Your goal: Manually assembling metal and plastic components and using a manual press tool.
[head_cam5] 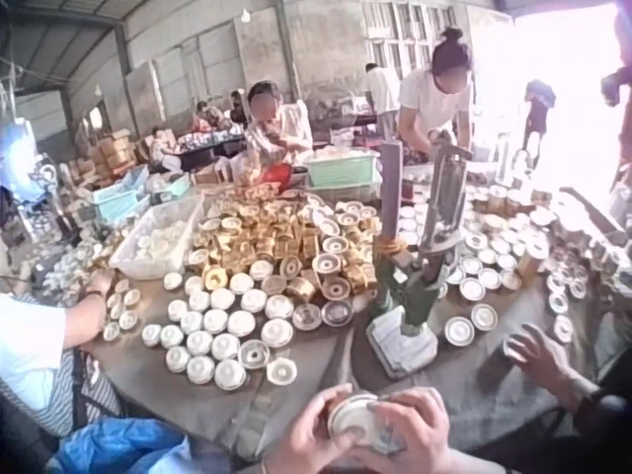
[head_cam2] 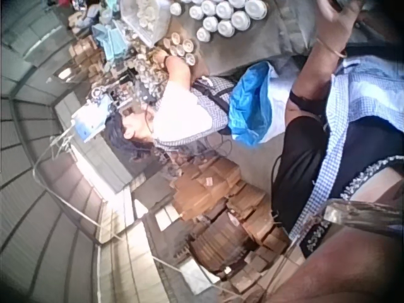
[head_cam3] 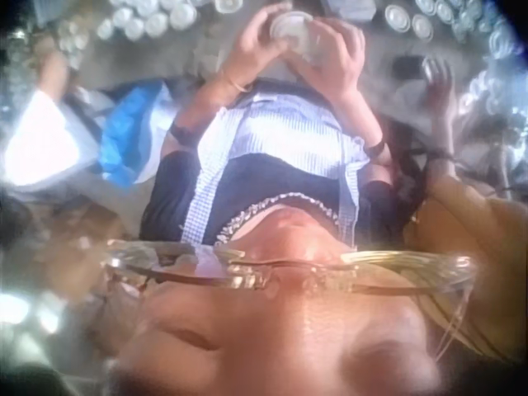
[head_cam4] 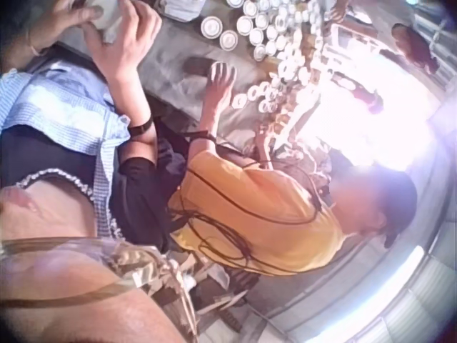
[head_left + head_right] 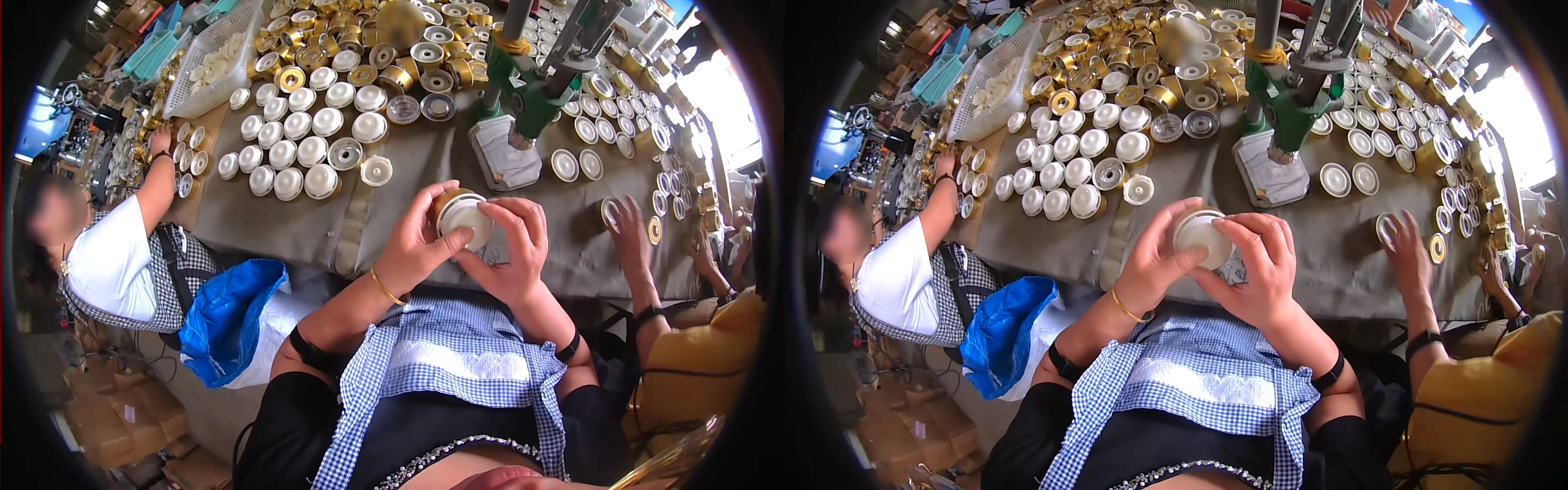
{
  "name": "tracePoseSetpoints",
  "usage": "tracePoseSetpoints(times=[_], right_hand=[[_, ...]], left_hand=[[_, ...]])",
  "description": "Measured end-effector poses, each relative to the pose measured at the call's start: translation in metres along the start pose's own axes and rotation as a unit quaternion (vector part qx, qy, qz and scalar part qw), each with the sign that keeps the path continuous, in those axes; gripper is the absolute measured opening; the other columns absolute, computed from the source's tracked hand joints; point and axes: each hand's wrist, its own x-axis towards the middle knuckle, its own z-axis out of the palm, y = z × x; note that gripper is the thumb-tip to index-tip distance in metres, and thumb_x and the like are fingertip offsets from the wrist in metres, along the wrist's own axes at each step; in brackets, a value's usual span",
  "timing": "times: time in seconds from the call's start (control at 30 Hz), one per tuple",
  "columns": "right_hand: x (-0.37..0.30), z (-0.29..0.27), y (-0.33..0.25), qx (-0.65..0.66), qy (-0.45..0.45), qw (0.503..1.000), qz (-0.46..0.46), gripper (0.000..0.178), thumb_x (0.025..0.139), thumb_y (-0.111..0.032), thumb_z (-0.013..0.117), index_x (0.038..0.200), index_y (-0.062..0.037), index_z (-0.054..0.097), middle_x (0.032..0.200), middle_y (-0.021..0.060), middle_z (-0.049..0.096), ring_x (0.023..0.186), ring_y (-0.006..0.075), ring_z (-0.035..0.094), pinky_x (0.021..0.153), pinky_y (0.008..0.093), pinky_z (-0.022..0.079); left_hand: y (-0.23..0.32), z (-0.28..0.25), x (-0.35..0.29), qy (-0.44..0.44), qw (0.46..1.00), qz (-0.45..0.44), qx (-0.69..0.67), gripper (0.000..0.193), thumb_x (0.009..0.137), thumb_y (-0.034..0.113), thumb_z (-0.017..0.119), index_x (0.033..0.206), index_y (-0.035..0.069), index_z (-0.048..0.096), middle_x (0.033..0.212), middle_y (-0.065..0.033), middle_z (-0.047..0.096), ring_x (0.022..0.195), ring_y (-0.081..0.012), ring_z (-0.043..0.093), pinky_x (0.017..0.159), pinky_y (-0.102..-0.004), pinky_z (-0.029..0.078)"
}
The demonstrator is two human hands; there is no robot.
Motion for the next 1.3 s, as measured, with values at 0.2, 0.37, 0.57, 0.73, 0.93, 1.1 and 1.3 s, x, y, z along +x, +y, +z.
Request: tracePoseSetpoints(times=[0.2,0.37,0.57,0.73,0.93,1.1,1.3], right_hand=[[-0.013,0.002,-0.006,-0.023,0.028,0.999,0.012,0.054,0.058,-0.027,0.086,0.102,-0.0061,0.063,0.102,0.0096,0.063,0.09,0.0271,0.059,0.079,0.0379,0.047],[-0.006,-0.004,-0.007,0.051,-0.017,0.997,0.057,0.06,0.067,-0.026,0.085,0.114,-0.0024,0.057,0.106,0.011,0.063,0.103,0.0287,0.06,0.087,0.0387,0.049],[-0.021,-0.008,0.019,0.477,-0.118,0.772,0.404,0.048,0.088,-0.014,0.071,0.126,0.0063,0.051,0.113,0.0094,0.063,0.105,0.0146,0.06,0.09,0.0278,0.05],[-0.04,-0.003,0.028,0.342,-0.122,0.858,0.365,0.036,0.09,-0.014,0.069,0.117,0.0059,0.057,0.1,0.0073,0.066,0.095,0.0107,0.061,0.083,0.0242,0.049],[-0.061,0.009,0.07,0.375,-0.131,0.768,0.502,0.036,0.09,-0.022,0.07,0.11,0.0063,0.06,0.095,0.0072,0.067,0.085,0.0107,0.061,0.076,0.0249,0.05],[-0.059,0.011,0.093,0.312,-0.143,0.805,0.485,0.034,0.089,-0.021,0.069,0.11,0.0049,0.062,0.094,0.0087,0.068,0.085,0.012,0.063,0.075,0.0269,0.051],[-0.019,-0.018,0.178,0.104,0.063,0.927,0.354,0.036,0.091,-0.021,0.065,0.119,0.0019,0.059,0.103,0.0084,0.062,0.084,0.0134,0.057,0.075,0.0283,0.048]], left_hand=[[0.0,0.009,-0.011,0.024,1.0,-0.008,-0.01,0.059,0.09,0.012,0.068,0.138,-0.002,0.037,0.125,-0.0096,0.054,0.116,-0.0153,0.052,0.1,-0.0304,0.043],[-0.004,0.007,-0.012,0.042,0.998,-0.024,-0.025,0.057,0.091,0.013,0.067,0.137,-0.002,0.038,0.124,-0.0093,0.055,0.114,-0.0146,0.053,0.1,-0.0298,0.043],[0.001,-0.001,-0.005,0.029,0.995,-0.004,0.094,0.048,0.088,0.014,0.071,0.128,-0.002,0.05,0.114,-0.0091,0.062,0.102,-0.0139,0.06,0.087,-0.0296,0.051],[0.002,-0.001,0.001,0.016,0.922,0.01,0.387,0.042,0.089,0.023,0.071,0.119,-0.004,0.061,0.107,-0.0062,0.068,0.099,-0.0164,0.064,0.088,-0.0291,0.05],[-0.061,-0.035,0.037,-0.052,0.958,-0.254,0.126,0.03,0.089,0.024,0.071,0.105,-0.001,0.066,0.08,0.0005,0.066,0.071,-0.0047,0.057,0.064,-0.0239,0.049],[-0.088,-0.029,0.052,-0.028,0.971,-0.166,0.168,0.026,0.089,0.02,0.072,0.102,-0.001,0.066,0.081,0.0009,0.066,0.07,-0.0043,0.057,0.064,-0.0218,0.048],[-0.102,-0.041,0.111,0.076,0.962,-0.239,0.113,0.03,0.091,0.022,0.068,0.11,-0.001,0.063,0.1,-0.0077,0.068,0.09,-0.0136,0.066,0.076,-0.0273,0.054]])
